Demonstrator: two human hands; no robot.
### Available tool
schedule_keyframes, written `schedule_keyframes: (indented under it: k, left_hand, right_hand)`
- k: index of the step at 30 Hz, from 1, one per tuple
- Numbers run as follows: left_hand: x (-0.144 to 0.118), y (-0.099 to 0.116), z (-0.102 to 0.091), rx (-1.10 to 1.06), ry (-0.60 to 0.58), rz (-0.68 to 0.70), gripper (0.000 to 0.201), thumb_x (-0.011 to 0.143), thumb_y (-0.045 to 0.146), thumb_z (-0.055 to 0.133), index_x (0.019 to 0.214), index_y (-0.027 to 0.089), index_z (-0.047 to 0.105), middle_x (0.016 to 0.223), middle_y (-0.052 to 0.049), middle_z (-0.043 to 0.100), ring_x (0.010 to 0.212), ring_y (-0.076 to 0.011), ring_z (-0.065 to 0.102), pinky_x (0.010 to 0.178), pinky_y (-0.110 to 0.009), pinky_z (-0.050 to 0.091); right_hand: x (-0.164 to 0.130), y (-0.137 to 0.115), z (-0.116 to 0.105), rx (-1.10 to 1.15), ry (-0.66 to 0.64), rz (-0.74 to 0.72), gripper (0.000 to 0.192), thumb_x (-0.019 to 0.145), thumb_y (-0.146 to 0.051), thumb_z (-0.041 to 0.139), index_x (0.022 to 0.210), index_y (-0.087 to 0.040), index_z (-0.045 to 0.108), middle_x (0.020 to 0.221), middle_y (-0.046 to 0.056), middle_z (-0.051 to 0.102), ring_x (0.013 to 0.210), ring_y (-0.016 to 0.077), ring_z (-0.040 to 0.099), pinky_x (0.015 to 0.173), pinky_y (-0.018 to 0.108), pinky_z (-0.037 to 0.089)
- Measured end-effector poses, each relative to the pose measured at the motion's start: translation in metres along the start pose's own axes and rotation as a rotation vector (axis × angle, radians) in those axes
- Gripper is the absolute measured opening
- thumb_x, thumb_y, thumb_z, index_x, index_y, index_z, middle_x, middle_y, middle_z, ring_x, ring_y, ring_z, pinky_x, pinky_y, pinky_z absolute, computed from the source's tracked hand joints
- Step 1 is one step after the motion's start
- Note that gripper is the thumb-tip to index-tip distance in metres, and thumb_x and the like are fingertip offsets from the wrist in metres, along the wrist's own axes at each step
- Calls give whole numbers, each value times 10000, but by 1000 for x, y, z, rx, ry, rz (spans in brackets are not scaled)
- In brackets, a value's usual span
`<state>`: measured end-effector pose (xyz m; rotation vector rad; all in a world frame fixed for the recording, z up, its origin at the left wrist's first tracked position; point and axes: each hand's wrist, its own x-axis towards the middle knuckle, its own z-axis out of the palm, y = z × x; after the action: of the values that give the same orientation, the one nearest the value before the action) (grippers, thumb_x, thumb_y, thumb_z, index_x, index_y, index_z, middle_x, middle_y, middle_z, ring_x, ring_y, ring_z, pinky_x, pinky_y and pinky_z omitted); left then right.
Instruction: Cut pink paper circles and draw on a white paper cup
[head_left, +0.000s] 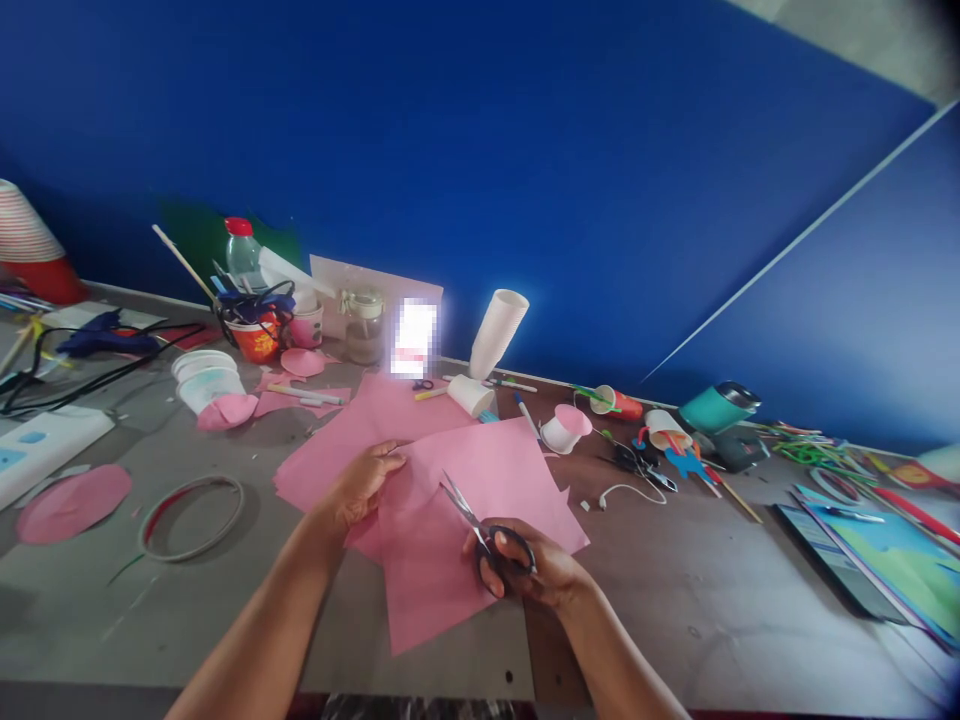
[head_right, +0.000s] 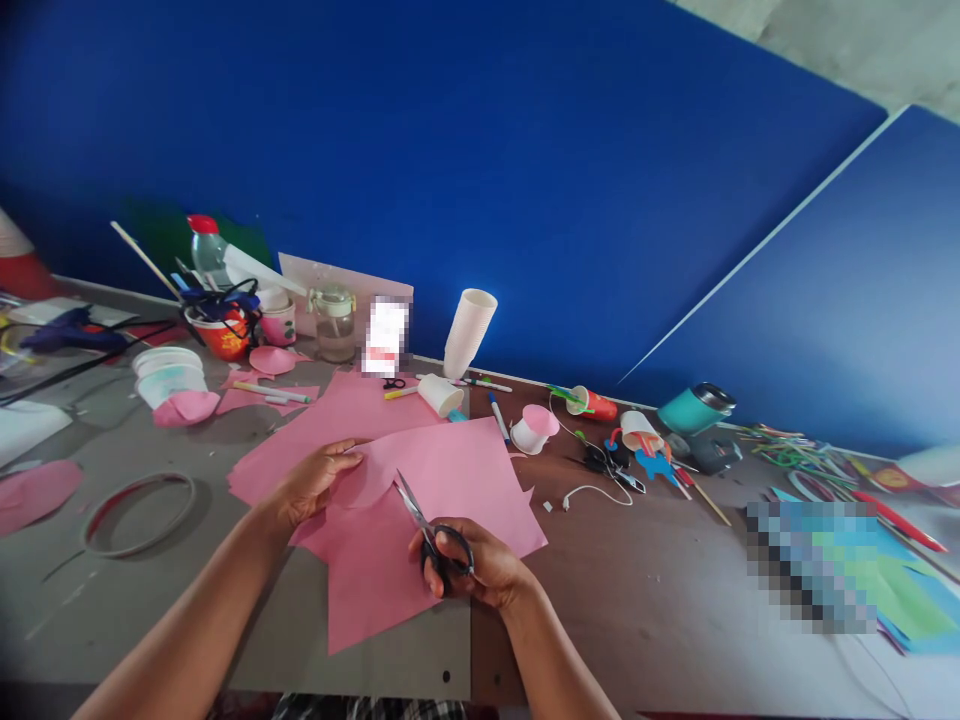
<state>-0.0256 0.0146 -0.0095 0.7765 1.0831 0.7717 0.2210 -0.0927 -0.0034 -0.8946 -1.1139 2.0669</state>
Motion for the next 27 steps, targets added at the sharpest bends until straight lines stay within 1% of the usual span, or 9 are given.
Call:
schedule_keyframes:
  k: [2, 4, 7, 12, 16, 19, 22, 24, 27]
  left_hand:
    - [-3, 1, 4, -58, -72, 29, 481, 672, 288, 783, 1133, 179, 698, 1072, -91, 759, 980, -275, 706, 741, -318, 559]
    - [-7, 3, 9, -102, -131, 64, 472, 667, 298, 792, 1109, 152, 712, 1046, -105, 765, 972, -279, 710, 797, -332, 554]
    - [-11, 4, 14, -119, -177, 86, 478, 660, 316, 803, 1099, 142, 725, 1027, -112, 771, 956, -284, 715, 810, -336, 547]
    - [-12, 5, 16, -77, -200, 86, 521, 678, 325, 811, 1162, 163, 705, 1056, -107, 768, 939, -278, 719, 799, -326, 540]
    - [-12, 5, 14, -75, -236, 134, 527, 711, 372, 799, 1180, 158, 689, 1089, -114, 756, 971, -282, 707, 837, -336, 533]
    - [-14, 2, 14, -93, -217, 182, 522, 735, 428, 781, 1162, 143, 688, 1036, -114, 762, 986, -292, 698, 857, -348, 523]
    - [-17, -2, 18, -150, -174, 157, 532, 681, 502, 803, 1044, 124, 713, 939, -109, 767, 943, -299, 706, 825, -351, 534]
    - [-21, -4, 22, -199, -194, 115, 530, 641, 524, 818, 964, 115, 720, 884, -115, 766, 887, -306, 716, 769, -354, 549]
    - [-25, -5, 29, -215, -215, 78, 476, 619, 447, 841, 929, 104, 725, 810, -116, 763, 770, -291, 724, 677, -342, 550]
  right_hand:
    - [1, 2, 1, 2, 31, -23, 599, 762, -667, 706, 940, -97, 675, 575, 6, 640, 346, 20, 314, 359, 173, 157]
    - [2, 4, 2, 10, 66, -32, 606, 746, -670, 720, 955, -104, 668, 578, 7, 633, 386, 36, 367, 382, 170, 183]
    - [4, 5, 6, 18, 119, -26, 602, 737, -659, 736, 974, -111, 657, 598, 15, 637, 432, 52, 427, 393, 166, 180]
    - [8, 5, 17, -16, 168, -76, 600, 754, -671, 710, 967, -116, 631, 623, 16, 652, 381, 18, 324, 377, 179, 151]
    - [12, 10, 21, -48, 193, -131, 610, 763, -679, 697, 999, -124, 602, 650, 20, 670, 358, 11, 311, 366, 183, 159]
    - [16, 14, 22, -37, 217, -163, 623, 756, -696, 690, 1006, -133, 597, 649, 13, 665, 352, 9, 313, 361, 180, 166]
    - [18, 16, 22, -35, 249, -181, 614, 763, -703, 676, 991, -139, 599, 641, 6, 657, 352, 10, 323, 360, 175, 178]
    - [19, 17, 23, -41, 265, -192, 596, 780, -697, 663, 988, -142, 596, 638, 4, 655, 347, 9, 324, 359, 172, 179]
    - [20, 17, 23, -44, 278, -194, 578, 797, -688, 650, 1000, -149, 588, 639, 2, 660, 340, 10, 323, 356, 172, 180]
